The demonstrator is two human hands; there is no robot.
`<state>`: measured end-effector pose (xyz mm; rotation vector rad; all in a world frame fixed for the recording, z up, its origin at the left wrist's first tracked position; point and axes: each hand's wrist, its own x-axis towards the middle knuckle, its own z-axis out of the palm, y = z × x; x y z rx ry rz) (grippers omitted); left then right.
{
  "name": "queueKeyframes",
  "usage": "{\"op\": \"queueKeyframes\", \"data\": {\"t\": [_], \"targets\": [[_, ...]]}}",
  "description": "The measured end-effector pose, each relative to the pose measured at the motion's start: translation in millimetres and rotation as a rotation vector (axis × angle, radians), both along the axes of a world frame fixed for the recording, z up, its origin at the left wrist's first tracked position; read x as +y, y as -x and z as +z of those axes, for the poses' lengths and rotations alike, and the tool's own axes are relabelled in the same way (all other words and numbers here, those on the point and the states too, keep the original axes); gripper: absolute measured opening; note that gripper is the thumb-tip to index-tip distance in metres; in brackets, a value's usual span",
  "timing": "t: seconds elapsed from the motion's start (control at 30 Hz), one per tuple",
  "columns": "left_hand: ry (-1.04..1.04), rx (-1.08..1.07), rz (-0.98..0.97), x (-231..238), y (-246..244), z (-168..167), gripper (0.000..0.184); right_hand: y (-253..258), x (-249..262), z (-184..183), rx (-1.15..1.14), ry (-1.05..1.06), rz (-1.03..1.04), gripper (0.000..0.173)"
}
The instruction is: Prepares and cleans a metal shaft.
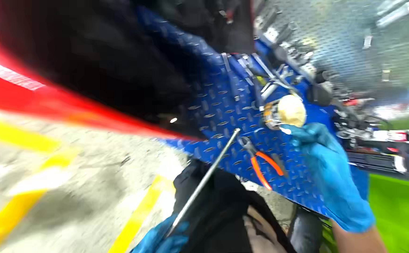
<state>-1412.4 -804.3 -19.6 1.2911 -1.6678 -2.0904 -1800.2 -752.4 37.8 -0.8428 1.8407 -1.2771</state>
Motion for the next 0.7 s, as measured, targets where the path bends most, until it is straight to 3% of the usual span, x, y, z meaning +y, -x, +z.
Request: {"op": "queueKeyframes", "data": {"t": [0.17, 0.3, 0.37, 0.53, 0.6, 0.7], "targets": [[0.052, -0.151, 0.259, 20, 8, 25, 0.023, -96, 20, -36, 0.387, 0.182, 0.534, 0.013], [0.207, -0.173, 0.403, 35, 20, 40, 0.016, -132, 14, -84, 0.973, 0.289, 0.599, 0.015], [0.248, -0.182, 0.433, 41, 23, 46, 0.016, -126, 26, -102, 1.119, 0.280, 0.601, 0.030], [0.434, -0.205, 0.418, 52, 28, 46, 0.016, -95, 29, -96, 0.944, 0.295, 0.472, 0.012], [0.527, -0.226, 0.382, 57, 31, 47, 0.016, -100, 16, -94, 0.797, 0.248, 0.455, 0.023], [0.622, -0.286, 0.339, 61, 40, 52, 0.018, -137, 27, -75, 0.660, 0.301, 0.627, 0.049]]}}
